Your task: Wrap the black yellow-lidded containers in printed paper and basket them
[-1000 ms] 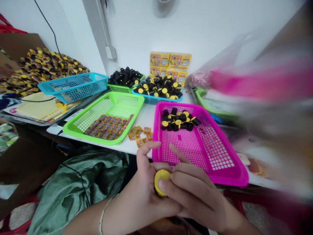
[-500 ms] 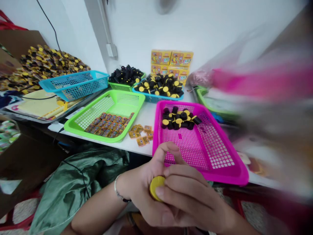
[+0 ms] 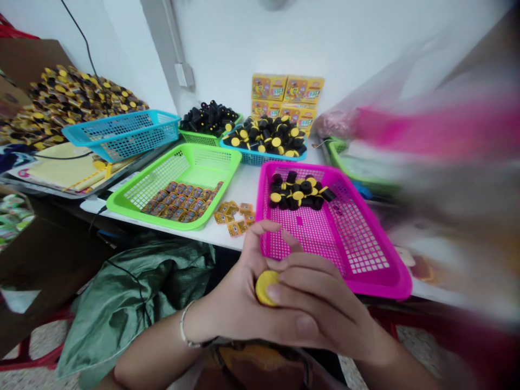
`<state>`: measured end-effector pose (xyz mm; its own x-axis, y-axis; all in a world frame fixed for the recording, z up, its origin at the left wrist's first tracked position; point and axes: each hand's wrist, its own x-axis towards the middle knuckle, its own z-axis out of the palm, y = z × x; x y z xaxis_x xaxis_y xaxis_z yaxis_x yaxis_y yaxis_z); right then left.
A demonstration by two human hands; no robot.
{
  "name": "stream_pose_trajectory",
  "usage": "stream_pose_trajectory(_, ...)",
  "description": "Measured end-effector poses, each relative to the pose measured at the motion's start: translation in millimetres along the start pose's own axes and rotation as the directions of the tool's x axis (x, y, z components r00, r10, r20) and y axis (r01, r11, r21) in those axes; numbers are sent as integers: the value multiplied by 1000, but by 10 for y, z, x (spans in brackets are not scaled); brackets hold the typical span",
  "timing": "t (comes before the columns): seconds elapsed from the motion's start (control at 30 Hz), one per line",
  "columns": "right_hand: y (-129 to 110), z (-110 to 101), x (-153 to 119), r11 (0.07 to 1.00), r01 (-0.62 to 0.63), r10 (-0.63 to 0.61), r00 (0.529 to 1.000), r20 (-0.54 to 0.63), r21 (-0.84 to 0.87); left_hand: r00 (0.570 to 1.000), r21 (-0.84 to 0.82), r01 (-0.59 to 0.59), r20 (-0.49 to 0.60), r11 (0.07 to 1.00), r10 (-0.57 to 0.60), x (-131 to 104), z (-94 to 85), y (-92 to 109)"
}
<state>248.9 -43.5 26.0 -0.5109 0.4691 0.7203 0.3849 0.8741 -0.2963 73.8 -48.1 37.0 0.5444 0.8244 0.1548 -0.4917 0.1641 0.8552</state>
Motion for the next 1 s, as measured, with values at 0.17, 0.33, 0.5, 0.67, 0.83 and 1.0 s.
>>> stream_pose_trajectory(0.17,60,-35,121,992,125,-125,991,-48,6,999,157,-48,30,986,44,47,-10,13)
stream_pose_trajectory(0.33,115,-72,155,948,-162,145,986,82,274,979,432,-49,-157,901,129,-28,-42,102)
stream_pose_trajectory(0.5,91,-3,206,840,-316,319,945,70,441,945,772,-102,-121,627,302,-35,-97,122)
stream_pose_trajectory(0.67,20,47,227,769,-391,448,894,11,505,908,879,-139,-71,457,412,-55,-183,59)
stream_pose_trajectory(0.83,19,10,200,806,-357,391,920,27,473,926,869,-105,-93,484,367,-95,-200,46)
stream_pose_trajectory(1.0,11,0,230,853,-341,363,932,22,394,896,916,-145,-39,374,443,-108,-199,75)
